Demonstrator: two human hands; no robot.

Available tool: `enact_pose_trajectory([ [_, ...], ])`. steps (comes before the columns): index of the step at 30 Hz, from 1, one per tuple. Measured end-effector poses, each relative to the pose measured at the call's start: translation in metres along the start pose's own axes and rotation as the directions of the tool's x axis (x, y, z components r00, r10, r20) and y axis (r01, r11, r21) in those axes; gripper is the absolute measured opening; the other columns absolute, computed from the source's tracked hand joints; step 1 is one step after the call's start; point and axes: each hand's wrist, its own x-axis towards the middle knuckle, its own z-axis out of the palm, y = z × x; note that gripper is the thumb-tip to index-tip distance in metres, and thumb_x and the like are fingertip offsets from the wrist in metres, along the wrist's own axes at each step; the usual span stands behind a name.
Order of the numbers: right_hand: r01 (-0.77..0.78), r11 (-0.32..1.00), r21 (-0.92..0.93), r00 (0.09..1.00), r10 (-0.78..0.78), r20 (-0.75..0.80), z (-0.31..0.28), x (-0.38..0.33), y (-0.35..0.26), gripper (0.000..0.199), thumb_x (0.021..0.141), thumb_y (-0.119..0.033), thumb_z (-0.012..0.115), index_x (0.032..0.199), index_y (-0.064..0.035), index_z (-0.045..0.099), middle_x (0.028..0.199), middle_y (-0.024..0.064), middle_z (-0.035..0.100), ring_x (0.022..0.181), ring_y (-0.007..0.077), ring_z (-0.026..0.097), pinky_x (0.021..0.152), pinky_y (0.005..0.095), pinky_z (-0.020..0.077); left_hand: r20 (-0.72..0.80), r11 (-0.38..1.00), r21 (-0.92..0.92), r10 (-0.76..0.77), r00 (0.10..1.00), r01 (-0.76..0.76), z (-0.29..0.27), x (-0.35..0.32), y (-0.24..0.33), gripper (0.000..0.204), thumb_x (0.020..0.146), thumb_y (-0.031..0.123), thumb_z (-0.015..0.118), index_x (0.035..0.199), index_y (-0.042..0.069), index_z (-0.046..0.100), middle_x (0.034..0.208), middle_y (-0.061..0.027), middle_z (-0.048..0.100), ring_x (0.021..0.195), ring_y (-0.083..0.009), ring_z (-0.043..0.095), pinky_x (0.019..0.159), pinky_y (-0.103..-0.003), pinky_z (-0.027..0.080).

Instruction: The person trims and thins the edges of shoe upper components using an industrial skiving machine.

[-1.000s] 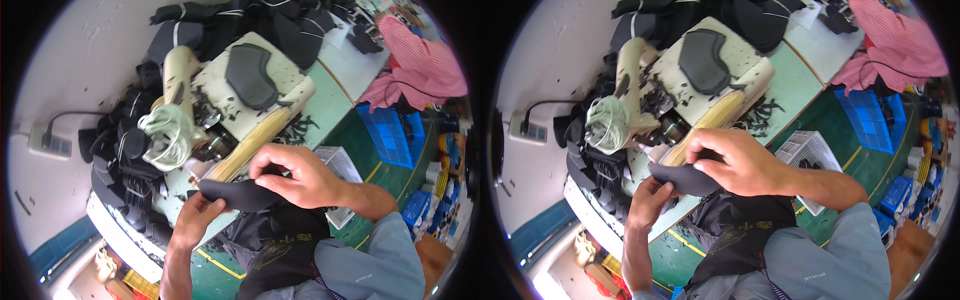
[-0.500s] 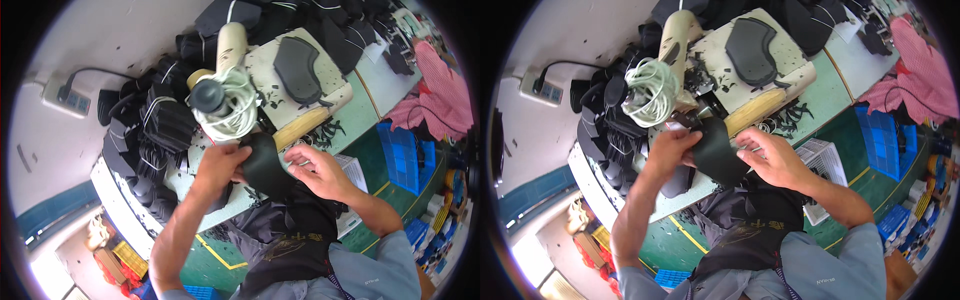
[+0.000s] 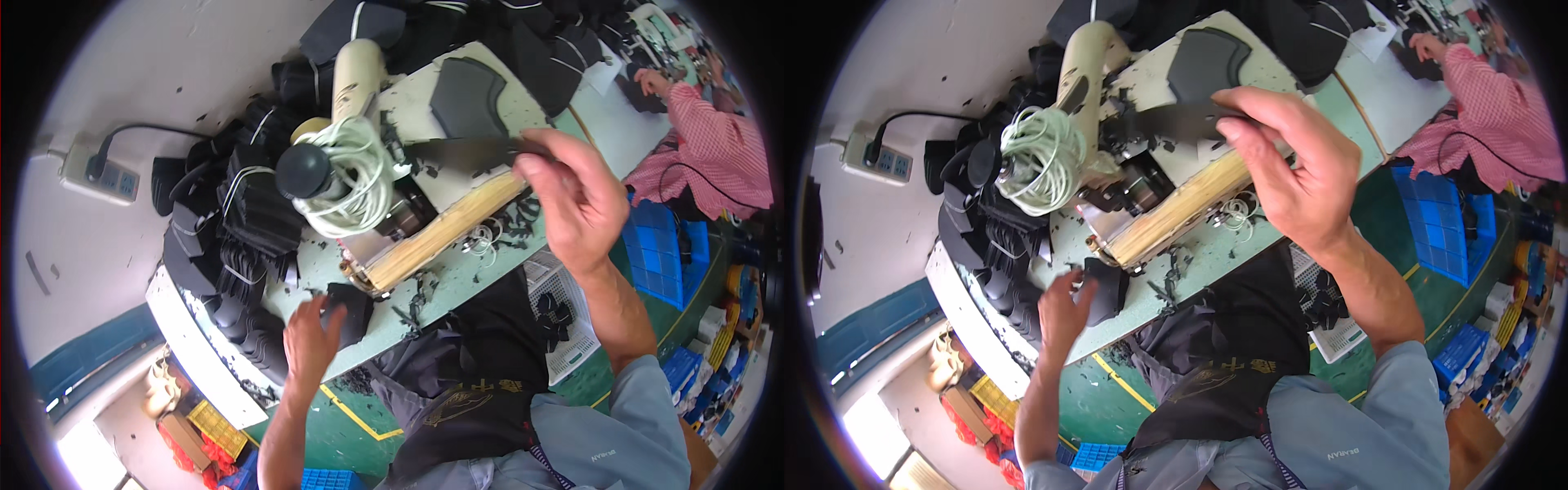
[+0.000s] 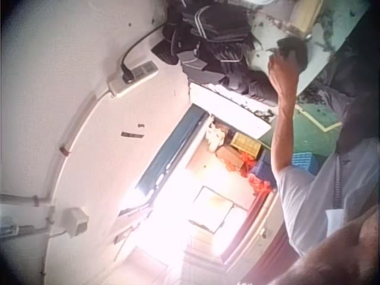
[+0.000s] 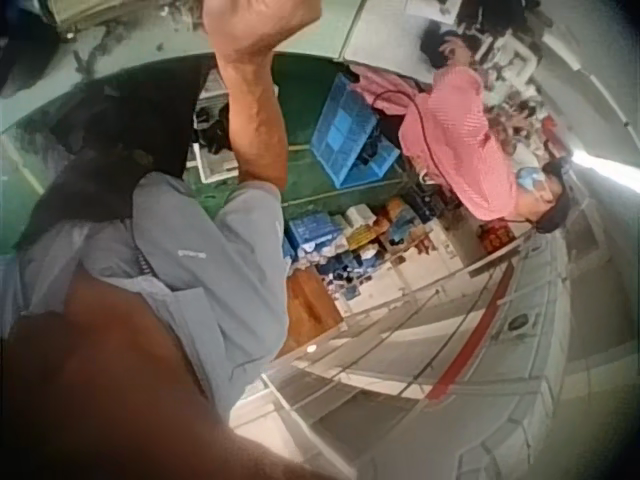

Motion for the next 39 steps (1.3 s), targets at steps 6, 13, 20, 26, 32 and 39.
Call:
enact_pose_trajectory([
  [6,0.181,0.868,-0.463,0.974,-0.091,0.208,0.003,-0.024,0.053,0.028,0.072,0.012,0.063,0.095,-0.0036,0.071,0.107,0.0091,0.069,0.106,0.0358,0.063,0.087,0.0402,0.0535,-0.224,0.973,0.211,0.136,0.965,-0.088,0.039,-0.028,-0.031,0.043,0.077,0.012,0.077,0.112,0.001,0.055,0.105,-0.0136,0.062,0.102,-0.034,0.057,0.092,-0.046,0.042],
  [13,-0.108,0.99,-0.088,0.922,0.133,0.363,0.028,-0.05,0.014,0.019,0.08,0.007,0.06,0.094,-0.0021,0.069,0.092,0.0089,0.068,0.095,0.0303,0.062,0.082,0.0378,0.0498,0.354,0.869,-0.485,0.096,0.93,0.095,-0.052,0.033,0.046,0.021,0.088,0.014,0.071,0.103,0.0,0.071,0.086,-0.0097,0.071,0.076,-0.0116,0.062,0.071,-0.028,0.05],
  [20,-0.125,0.966,-0.226,0.823,0.228,0.521,0.046,-0.046,0.009,0.035,0.081,-0.003,0.07,0.115,-0.0044,0.063,0.099,0.0099,0.066,0.097,0.03,0.053,0.086,0.0398,0.044,0.458,0.954,-0.27,0.009,0.889,0.13,-0.065,0.105,0.08,0.033,0.085,0.03,0.069,0.108,0.006,0.071,0.095,-0.0128,0.072,0.087,-0.0221,0.067,0.079,-0.034,0.05],
  [26,-0.138,0.935,-0.327,0.757,0.312,0.574,0.056,-0.016,0.016,0.052,0.079,-0.007,0.073,0.127,-0.0021,0.055,0.108,0.0119,0.065,0.101,0.0319,0.055,0.089,0.0419,0.045,0.14,0.989,-0.132,0.091,0.986,-0.072,-0.035,0.1,0.107,0.032,0.081,0.028,0.07,0.108,0.01,0.072,0.109,-0.0177,0.07,0.102,-0.0344,0.065,0.09,-0.043,0.049],
  [32,-0.005,0.962,-0.272,0.7,0.198,0.687,0.037,0.008,-0.003,0.025,0.08,-0.004,0.064,0.104,-0.0033,0.065,0.097,0.0135,0.066,0.089,0.0374,0.065,0.076,0.0479,0.0528,0.167,0.942,-0.273,-0.153,0.974,0.194,-0.031,0.086,0.11,0.026,0.086,0.028,0.069,0.096,0.006,0.076,0.084,-0.0159,0.073,0.083,-0.0223,0.07,0.076,-0.035,0.051],
  [39,-0.5,0.86,0.101,0.713,0.343,0.611,0.003,-0.048,-0.025,0.011,0.086,-0.004,0.065,0.097,-0.003,0.064,0.094,0.005,0.064,0.086,0.0155,0.06,0.077,0.0301,0.0477,0.578,0.253,-0.803,0.109,0.809,0.54,-0.022,0.026,0.095,0.037,0.098,0.017,0.061,0.124,-0.009,0.058,0.107,-0.0126,0.068,0.086,-0.0152,0.068,0.074,-0.03,0.059],
])
